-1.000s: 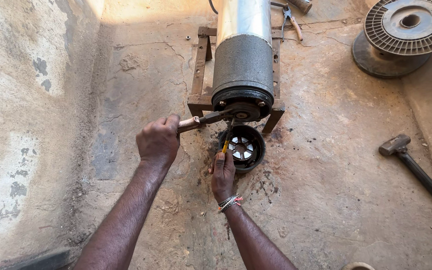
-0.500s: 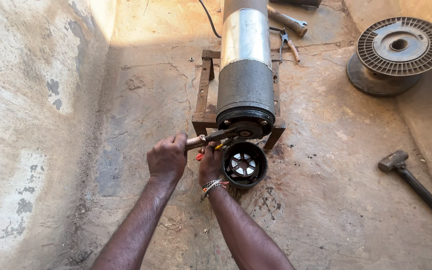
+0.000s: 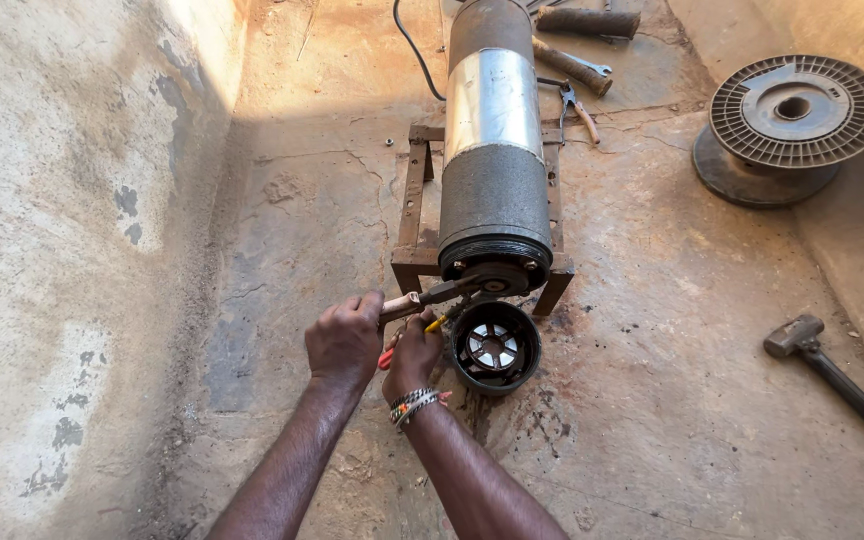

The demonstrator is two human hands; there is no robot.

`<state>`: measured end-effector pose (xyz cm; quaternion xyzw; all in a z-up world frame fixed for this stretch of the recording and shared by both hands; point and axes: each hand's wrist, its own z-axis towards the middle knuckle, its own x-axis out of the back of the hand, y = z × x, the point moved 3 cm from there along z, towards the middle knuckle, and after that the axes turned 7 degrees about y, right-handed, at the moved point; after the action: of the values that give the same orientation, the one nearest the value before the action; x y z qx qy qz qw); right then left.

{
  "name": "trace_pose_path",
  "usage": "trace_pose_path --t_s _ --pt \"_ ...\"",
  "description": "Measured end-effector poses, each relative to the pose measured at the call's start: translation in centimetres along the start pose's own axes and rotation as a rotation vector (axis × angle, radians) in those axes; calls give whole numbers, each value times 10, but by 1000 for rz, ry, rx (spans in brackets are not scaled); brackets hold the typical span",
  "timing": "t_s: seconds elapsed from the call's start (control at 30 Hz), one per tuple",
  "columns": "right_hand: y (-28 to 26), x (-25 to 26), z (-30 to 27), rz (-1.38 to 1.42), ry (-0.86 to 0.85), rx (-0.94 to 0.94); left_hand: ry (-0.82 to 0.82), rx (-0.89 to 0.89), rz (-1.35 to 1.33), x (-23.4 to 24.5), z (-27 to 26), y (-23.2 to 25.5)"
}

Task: The person uses pliers and a screwdriver to adjust internal components of a cylindrical motor mounted on a stand. They repeatedly grip and rotate parts within the motor housing, occasionally switching tools, while working in a workshop setting.

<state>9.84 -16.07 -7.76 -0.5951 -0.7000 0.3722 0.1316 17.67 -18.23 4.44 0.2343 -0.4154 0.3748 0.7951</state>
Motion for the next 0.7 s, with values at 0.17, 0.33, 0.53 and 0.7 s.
trace_pose_path --t_s 0.17,0.33,0.53,0.7 --pt "-8 -25 49 113 -6 49 -13 4 6 1 8 1" --pt "6 -11 68 117 5 108 38 5 -59 -6 4 0" --pt "-3 -15 63 83 -6 96 -5 52 -41 -20 24 -4" --pt "-14 -18 63 17 15 163 177 -14 -45 -12 30 -2"
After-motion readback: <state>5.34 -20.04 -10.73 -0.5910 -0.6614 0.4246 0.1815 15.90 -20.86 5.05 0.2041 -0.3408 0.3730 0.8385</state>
